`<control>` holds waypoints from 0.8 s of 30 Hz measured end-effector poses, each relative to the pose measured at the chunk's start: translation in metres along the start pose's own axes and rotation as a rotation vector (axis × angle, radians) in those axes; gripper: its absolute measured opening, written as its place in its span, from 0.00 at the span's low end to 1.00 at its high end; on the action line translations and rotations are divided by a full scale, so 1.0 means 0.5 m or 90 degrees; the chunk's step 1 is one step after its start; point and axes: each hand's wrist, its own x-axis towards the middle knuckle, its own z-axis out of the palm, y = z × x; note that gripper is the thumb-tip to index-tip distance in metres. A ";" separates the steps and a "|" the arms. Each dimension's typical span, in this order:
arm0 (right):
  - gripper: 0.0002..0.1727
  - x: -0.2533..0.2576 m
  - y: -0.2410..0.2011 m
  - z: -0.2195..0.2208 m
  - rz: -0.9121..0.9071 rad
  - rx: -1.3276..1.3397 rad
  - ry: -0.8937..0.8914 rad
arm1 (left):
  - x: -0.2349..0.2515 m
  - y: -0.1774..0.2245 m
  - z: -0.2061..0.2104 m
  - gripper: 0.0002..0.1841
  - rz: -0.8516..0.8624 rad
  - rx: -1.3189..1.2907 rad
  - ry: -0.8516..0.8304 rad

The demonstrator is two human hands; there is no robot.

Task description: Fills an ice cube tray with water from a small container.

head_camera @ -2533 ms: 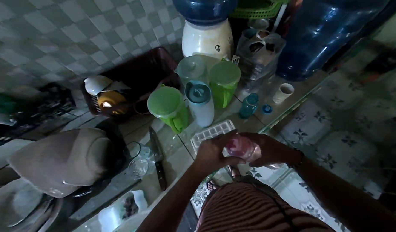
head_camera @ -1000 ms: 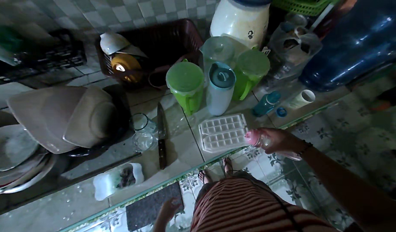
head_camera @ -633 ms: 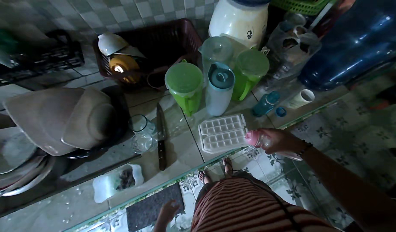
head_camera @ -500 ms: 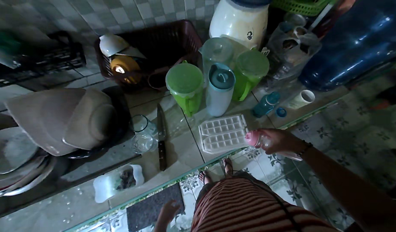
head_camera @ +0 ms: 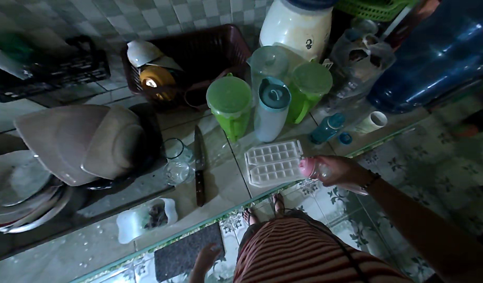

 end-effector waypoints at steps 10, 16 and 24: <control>0.53 -0.004 -0.026 -0.001 0.001 -0.008 -0.017 | -0.001 -0.010 -0.002 0.27 0.001 0.001 -0.001; 0.51 -0.005 -0.043 -0.004 0.006 -0.016 -0.029 | 0.000 -0.012 -0.005 0.26 0.008 0.011 -0.002; 0.49 0.004 -0.050 -0.007 0.003 -0.032 -0.008 | 0.002 -0.010 -0.011 0.26 0.007 0.010 0.001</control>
